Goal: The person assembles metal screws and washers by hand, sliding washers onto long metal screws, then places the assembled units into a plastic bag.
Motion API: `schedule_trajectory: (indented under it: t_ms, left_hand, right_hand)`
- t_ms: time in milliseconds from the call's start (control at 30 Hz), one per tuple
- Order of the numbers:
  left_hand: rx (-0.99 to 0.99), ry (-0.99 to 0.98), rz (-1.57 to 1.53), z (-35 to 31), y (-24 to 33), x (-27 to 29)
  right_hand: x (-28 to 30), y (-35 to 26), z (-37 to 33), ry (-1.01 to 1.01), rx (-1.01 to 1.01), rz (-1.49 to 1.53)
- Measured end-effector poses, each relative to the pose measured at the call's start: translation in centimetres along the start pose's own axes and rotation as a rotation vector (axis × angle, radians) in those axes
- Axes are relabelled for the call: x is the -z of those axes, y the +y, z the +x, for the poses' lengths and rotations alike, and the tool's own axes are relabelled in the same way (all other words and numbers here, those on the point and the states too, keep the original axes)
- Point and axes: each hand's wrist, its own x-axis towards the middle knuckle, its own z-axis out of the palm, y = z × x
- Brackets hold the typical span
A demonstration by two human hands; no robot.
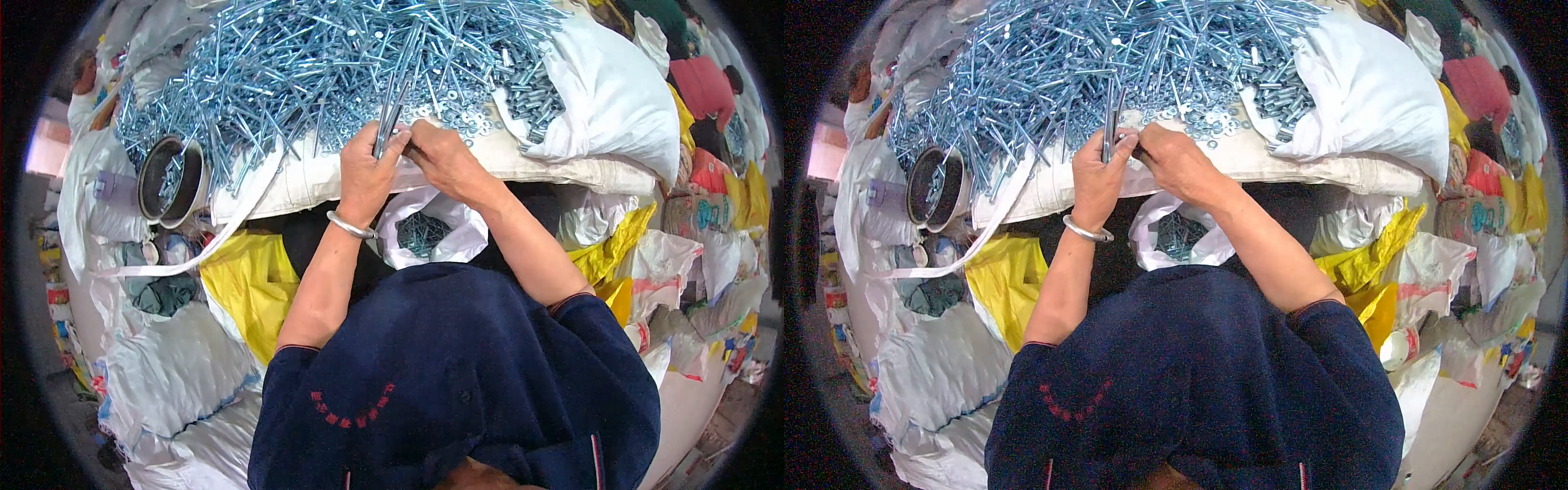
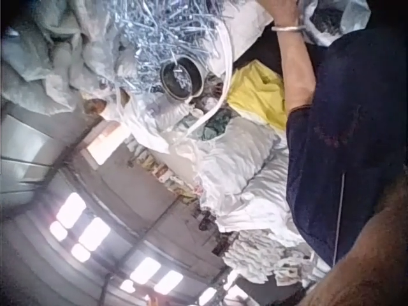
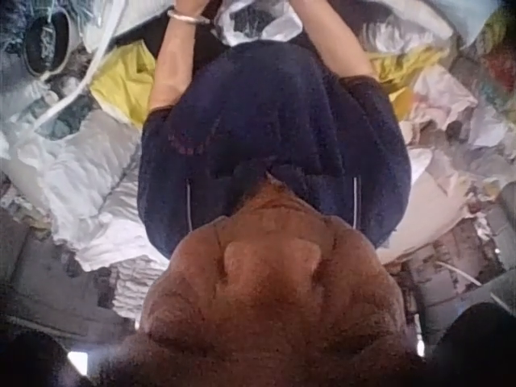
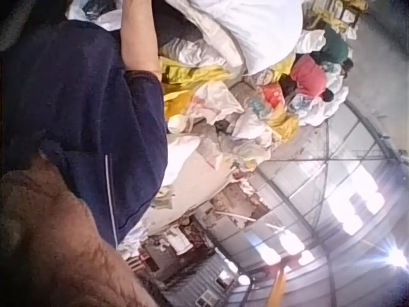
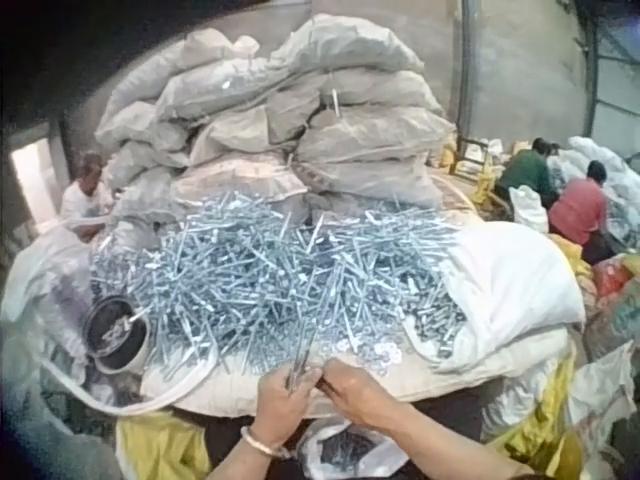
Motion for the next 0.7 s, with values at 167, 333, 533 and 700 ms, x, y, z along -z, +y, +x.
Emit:
schedule_trajectory:
  t_ms: [167,333,533,700]
  left_hand:
    - [-0.091,0.018,0.076,0.6,0.2,-0.4]
    - [-0.097,-0.012,0.176,1.1,-0.2,-0.6]
    - [-0.097,0.044,0.158,2.0,-0.9,-0.7]
    - [-0.085,0.005,0.19,2.1,-0.2,-0.7]
  right_hand:
    - [-1.4,1.9,-1.1,0.079,0.038,0.038]
    - [-0.3,3.1,-0.7,0.112,-0.011,0.088]
    - [-1.3,1.9,-0.6,0.18,0.022,0.0]
    - [-1.7,2.7,0.1,0.153,0.037,-0.095]
